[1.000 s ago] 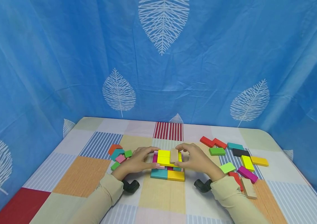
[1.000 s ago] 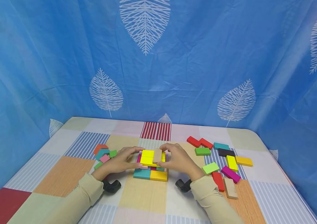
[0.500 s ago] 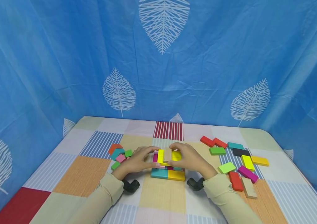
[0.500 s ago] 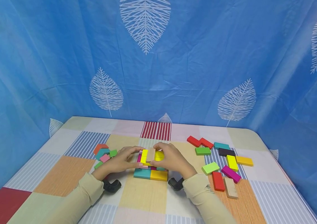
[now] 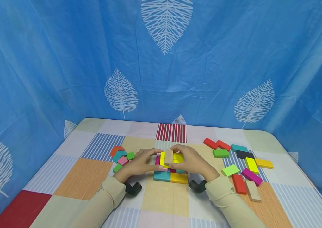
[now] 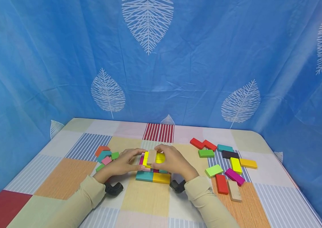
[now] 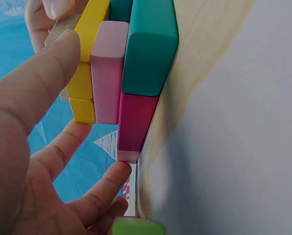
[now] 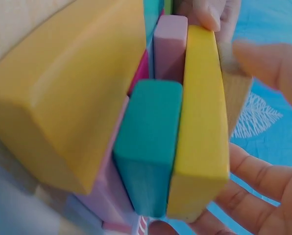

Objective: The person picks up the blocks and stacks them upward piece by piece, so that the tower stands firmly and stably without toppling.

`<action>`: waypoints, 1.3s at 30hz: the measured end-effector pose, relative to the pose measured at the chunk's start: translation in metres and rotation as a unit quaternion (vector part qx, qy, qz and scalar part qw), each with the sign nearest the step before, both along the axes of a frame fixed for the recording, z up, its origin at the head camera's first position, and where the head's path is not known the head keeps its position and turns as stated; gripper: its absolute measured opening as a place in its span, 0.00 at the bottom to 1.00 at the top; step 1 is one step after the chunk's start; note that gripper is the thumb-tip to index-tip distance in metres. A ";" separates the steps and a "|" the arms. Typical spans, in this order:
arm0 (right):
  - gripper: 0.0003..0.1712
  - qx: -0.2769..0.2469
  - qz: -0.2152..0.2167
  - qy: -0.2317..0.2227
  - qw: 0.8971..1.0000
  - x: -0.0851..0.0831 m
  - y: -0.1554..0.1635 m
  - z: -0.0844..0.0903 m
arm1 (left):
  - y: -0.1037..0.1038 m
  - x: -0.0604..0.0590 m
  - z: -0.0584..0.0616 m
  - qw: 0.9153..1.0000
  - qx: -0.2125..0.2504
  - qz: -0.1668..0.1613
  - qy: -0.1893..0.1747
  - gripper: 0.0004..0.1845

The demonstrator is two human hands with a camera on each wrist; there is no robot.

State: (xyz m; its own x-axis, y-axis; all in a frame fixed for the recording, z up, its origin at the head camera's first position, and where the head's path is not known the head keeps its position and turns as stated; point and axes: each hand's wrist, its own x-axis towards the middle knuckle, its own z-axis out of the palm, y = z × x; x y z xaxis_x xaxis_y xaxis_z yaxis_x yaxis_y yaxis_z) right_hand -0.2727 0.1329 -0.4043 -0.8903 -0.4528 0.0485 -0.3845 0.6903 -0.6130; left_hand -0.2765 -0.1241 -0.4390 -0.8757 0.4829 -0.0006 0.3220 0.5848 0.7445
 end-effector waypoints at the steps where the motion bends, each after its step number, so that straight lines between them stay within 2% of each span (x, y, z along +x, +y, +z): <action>1: 0.40 -0.002 0.000 -0.007 1.000 0.000 0.002 0.001 | 0.000 0.000 0.000 1.000 -0.001 0.000 0.000 0.36; 5: 0.43 -0.027 0.000 -0.032 0.999 -0.003 0.021 0.007 | 0.001 0.001 0.000 1.000 0.000 0.006 -0.003 0.36; 12: 0.26 -0.067 -0.010 0.009 0.998 -0.009 0.073 0.013 | 0.002 0.003 0.000 1.000 0.004 0.015 -0.002 0.36; 15: 0.22 -0.066 -0.033 0.017 0.997 -0.010 0.098 0.009 | 0.001 0.003 0.001 1.000 0.005 0.014 0.002 0.36; 18: 0.20 -0.047 -0.067 0.018 0.996 -0.010 0.120 0.005 | 0.002 0.003 0.001 1.000 0.004 0.014 0.002 0.36; 23: 0.17 0.031 -0.123 0.026 0.992 -0.011 0.148 0.002 | 0.002 0.003 0.001 1.000 0.004 0.010 0.005 0.37; 27: 0.20 0.091 -0.142 0.012 0.986 -0.014 0.156 0.000 | 0.002 0.002 0.001 1.000 0.007 0.007 0.007 0.37; 31: 0.22 0.116 -0.134 -0.001 0.984 -0.015 0.153 0.000 | 0.002 0.002 0.000 1.000 0.006 0.007 0.003 0.37; 36: 0.25 0.102 -0.122 -0.024 0.987 -0.013 0.142 0.000 | 0.001 0.001 -0.001 1.000 0.003 0.007 -0.002 0.37; 39: 0.36 0.073 -0.101 -0.060 0.990 -0.011 0.135 0.000 | 0.001 0.001 -0.001 1.000 0.001 0.006 -0.002 0.36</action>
State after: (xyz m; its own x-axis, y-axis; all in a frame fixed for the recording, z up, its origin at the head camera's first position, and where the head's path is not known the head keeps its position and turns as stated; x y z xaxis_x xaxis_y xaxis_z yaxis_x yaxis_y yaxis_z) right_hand -0.2833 0.2682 -0.4047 -0.9591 -0.2586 -0.1153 -0.1598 0.8304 -0.5338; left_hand -0.2756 -0.1230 -0.4397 -0.8811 0.4728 -0.0034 0.3119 0.5866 0.7474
